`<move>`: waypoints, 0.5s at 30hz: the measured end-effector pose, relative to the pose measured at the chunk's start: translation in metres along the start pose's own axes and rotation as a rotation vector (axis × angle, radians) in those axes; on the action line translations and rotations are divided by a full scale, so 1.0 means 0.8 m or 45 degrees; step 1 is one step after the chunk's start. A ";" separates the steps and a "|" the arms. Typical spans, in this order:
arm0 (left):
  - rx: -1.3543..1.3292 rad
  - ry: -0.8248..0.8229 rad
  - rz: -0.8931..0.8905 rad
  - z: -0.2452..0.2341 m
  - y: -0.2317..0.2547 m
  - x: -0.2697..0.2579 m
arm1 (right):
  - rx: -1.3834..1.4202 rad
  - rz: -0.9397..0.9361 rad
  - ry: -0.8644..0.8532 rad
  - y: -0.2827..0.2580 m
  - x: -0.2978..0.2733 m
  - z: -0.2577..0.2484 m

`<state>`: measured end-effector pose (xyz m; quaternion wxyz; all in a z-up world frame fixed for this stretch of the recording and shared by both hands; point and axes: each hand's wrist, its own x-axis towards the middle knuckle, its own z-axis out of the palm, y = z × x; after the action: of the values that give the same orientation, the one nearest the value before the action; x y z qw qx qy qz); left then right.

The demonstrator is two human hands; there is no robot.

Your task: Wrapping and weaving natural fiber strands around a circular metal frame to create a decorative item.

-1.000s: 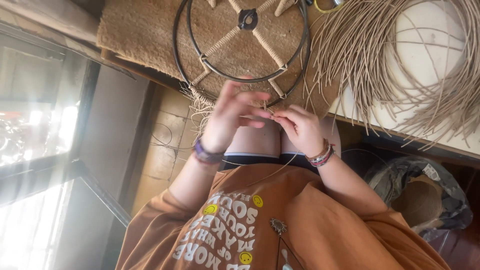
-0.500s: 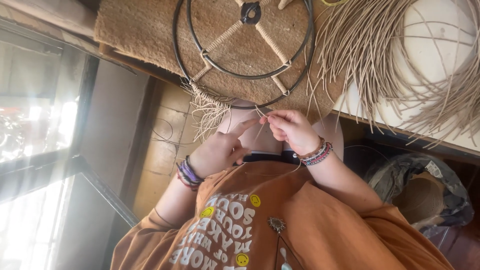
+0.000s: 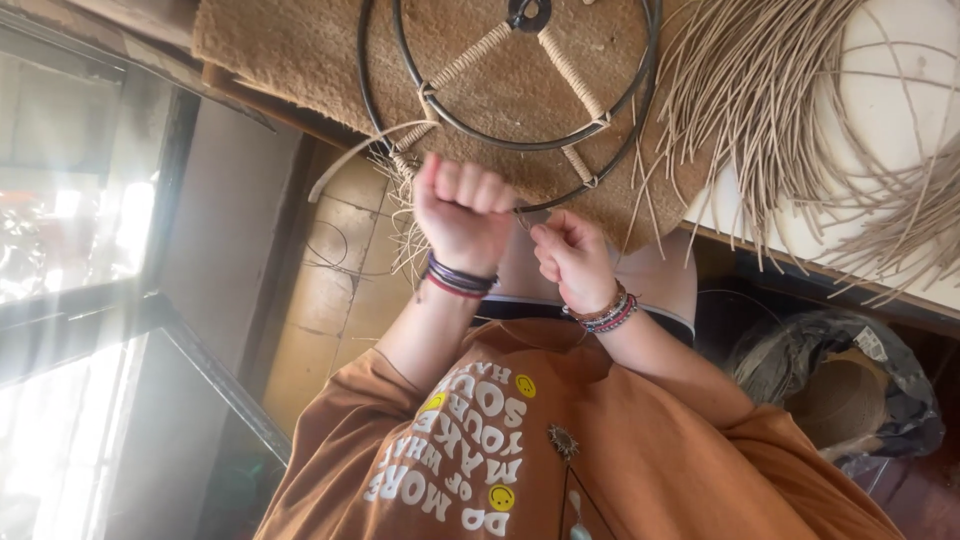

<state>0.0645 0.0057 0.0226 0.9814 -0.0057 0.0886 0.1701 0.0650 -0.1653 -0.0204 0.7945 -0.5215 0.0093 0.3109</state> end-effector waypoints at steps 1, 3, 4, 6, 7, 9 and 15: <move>-0.004 0.003 -0.001 -0.001 0.006 0.007 | -0.003 0.002 0.003 0.003 0.002 -0.001; -0.031 0.039 0.054 -0.002 0.020 0.020 | 0.001 -0.016 -0.029 0.009 0.006 -0.003; -0.031 0.041 0.057 -0.003 0.023 0.026 | 0.002 -0.013 -0.030 0.014 0.007 -0.009; -0.064 -0.006 0.088 -0.004 0.029 0.036 | 0.020 0.014 -0.023 0.024 0.007 -0.021; -0.066 -0.008 0.084 -0.003 0.030 0.037 | 0.019 0.011 -0.021 0.027 0.010 -0.024; -0.104 -0.026 0.087 -0.003 0.033 0.037 | 0.027 0.041 -0.035 0.035 0.012 -0.031; -0.017 -0.234 0.056 0.005 0.028 0.031 | 0.044 0.092 -0.054 0.051 0.021 -0.046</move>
<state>0.0808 0.0357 0.0225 0.9814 0.0054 -0.0027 0.1921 0.0696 -0.1772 -0.0768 0.7917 -0.5003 0.0165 0.3501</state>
